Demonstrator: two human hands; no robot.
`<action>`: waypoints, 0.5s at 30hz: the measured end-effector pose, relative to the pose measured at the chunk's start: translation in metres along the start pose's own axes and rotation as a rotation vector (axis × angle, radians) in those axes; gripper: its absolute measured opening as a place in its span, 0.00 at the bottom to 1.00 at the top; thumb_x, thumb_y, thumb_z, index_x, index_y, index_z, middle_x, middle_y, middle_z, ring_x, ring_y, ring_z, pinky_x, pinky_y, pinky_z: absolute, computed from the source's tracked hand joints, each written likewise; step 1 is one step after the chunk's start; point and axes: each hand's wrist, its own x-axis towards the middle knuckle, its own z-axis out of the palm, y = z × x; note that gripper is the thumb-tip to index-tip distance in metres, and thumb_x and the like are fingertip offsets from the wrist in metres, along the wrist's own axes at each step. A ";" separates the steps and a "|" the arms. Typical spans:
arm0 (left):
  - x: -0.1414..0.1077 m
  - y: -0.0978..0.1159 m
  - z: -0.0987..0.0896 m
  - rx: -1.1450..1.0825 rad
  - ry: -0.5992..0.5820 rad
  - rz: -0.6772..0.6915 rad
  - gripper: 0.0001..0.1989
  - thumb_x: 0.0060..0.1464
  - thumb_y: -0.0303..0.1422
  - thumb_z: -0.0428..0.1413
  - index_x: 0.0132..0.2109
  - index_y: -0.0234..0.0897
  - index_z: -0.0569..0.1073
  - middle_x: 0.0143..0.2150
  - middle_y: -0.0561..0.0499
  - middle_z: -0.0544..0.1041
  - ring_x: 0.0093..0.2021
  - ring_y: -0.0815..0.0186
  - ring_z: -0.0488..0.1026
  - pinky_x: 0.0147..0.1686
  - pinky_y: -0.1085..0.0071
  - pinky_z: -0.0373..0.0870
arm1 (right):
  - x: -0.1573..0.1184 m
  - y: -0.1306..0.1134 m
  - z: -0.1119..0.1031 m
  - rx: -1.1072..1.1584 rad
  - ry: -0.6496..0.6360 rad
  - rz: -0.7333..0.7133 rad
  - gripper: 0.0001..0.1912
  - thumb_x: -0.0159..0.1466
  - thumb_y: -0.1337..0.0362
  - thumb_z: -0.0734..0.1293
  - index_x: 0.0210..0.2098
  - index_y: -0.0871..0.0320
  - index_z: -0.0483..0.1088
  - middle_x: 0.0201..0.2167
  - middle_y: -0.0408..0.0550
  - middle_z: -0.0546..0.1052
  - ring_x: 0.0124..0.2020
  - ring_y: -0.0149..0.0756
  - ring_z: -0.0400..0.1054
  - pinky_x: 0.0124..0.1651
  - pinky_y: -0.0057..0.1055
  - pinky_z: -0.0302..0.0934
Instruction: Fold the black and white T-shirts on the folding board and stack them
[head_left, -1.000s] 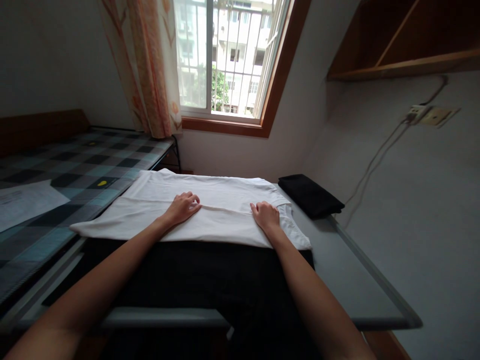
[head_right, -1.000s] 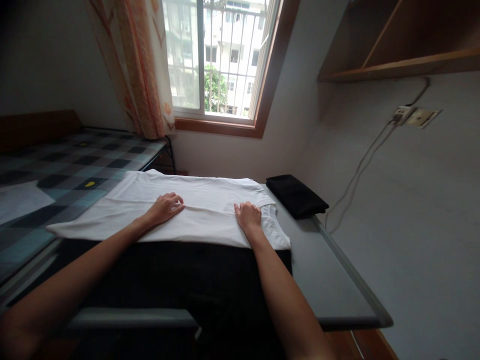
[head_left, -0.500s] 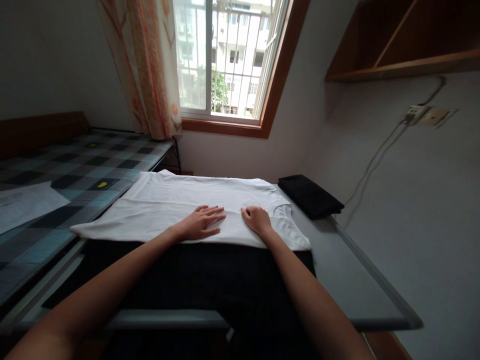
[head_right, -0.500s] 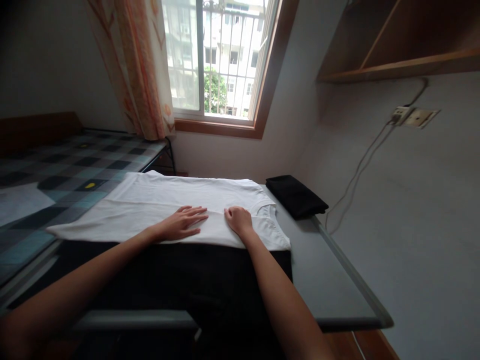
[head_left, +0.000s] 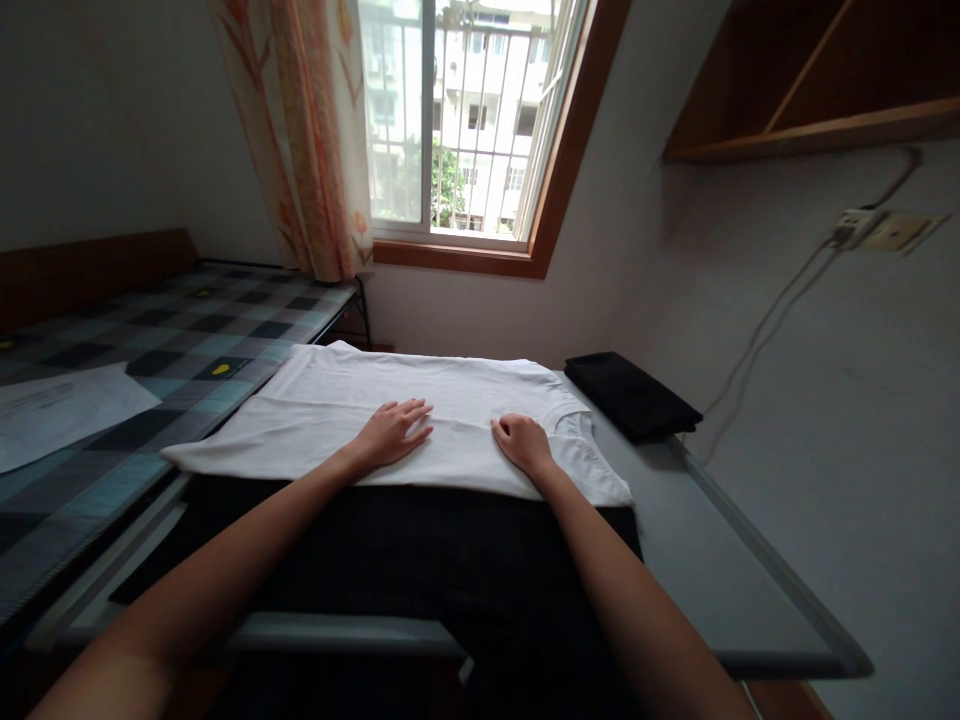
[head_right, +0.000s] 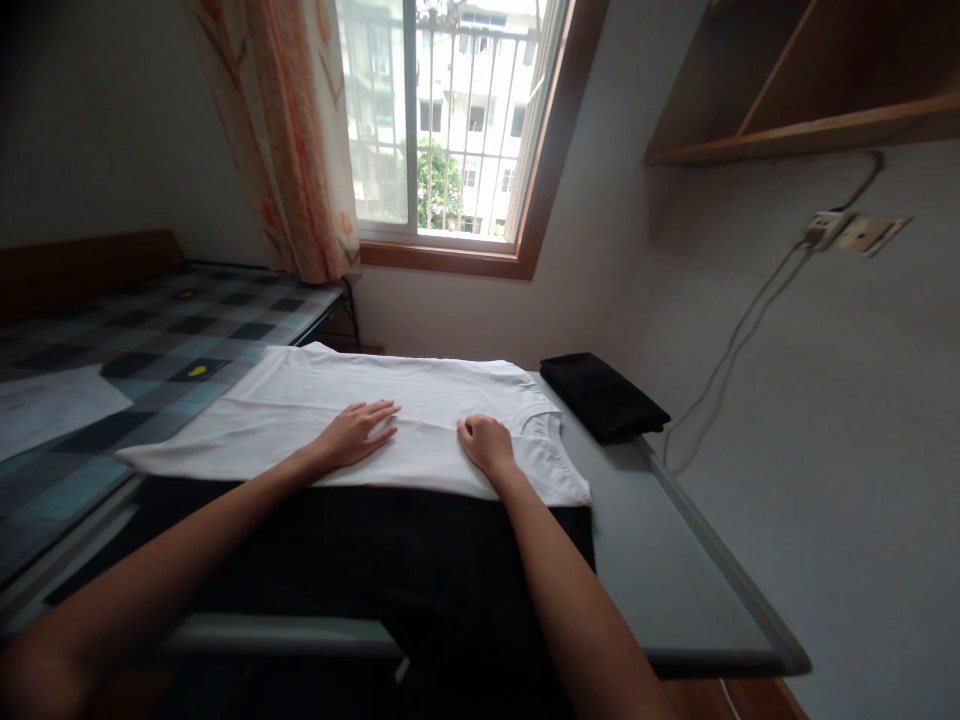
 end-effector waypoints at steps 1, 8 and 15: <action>0.000 -0.007 -0.002 0.014 0.000 -0.007 0.24 0.63 0.46 0.45 0.60 0.42 0.68 0.64 0.46 0.67 0.64 0.57 0.61 0.63 0.56 0.55 | 0.000 0.000 0.000 0.002 0.003 -0.001 0.20 0.68 0.57 0.57 0.27 0.57 0.74 0.32 0.50 0.80 0.34 0.36 0.72 0.32 0.29 0.50; -0.002 -0.043 -0.009 0.081 -0.041 -0.174 0.23 0.63 0.44 0.44 0.60 0.43 0.68 0.66 0.48 0.63 0.67 0.55 0.57 0.63 0.53 0.53 | 0.000 0.001 0.001 0.021 0.004 -0.009 0.19 0.67 0.58 0.58 0.27 0.57 0.75 0.32 0.51 0.80 0.33 0.35 0.71 0.32 0.29 0.50; -0.002 -0.039 -0.006 0.083 -0.081 -0.176 0.26 0.64 0.45 0.42 0.63 0.40 0.65 0.68 0.46 0.60 0.68 0.53 0.53 0.64 0.50 0.51 | 0.000 0.002 0.003 0.026 0.009 0.001 0.19 0.67 0.57 0.58 0.27 0.57 0.75 0.32 0.51 0.79 0.33 0.36 0.71 0.33 0.28 0.50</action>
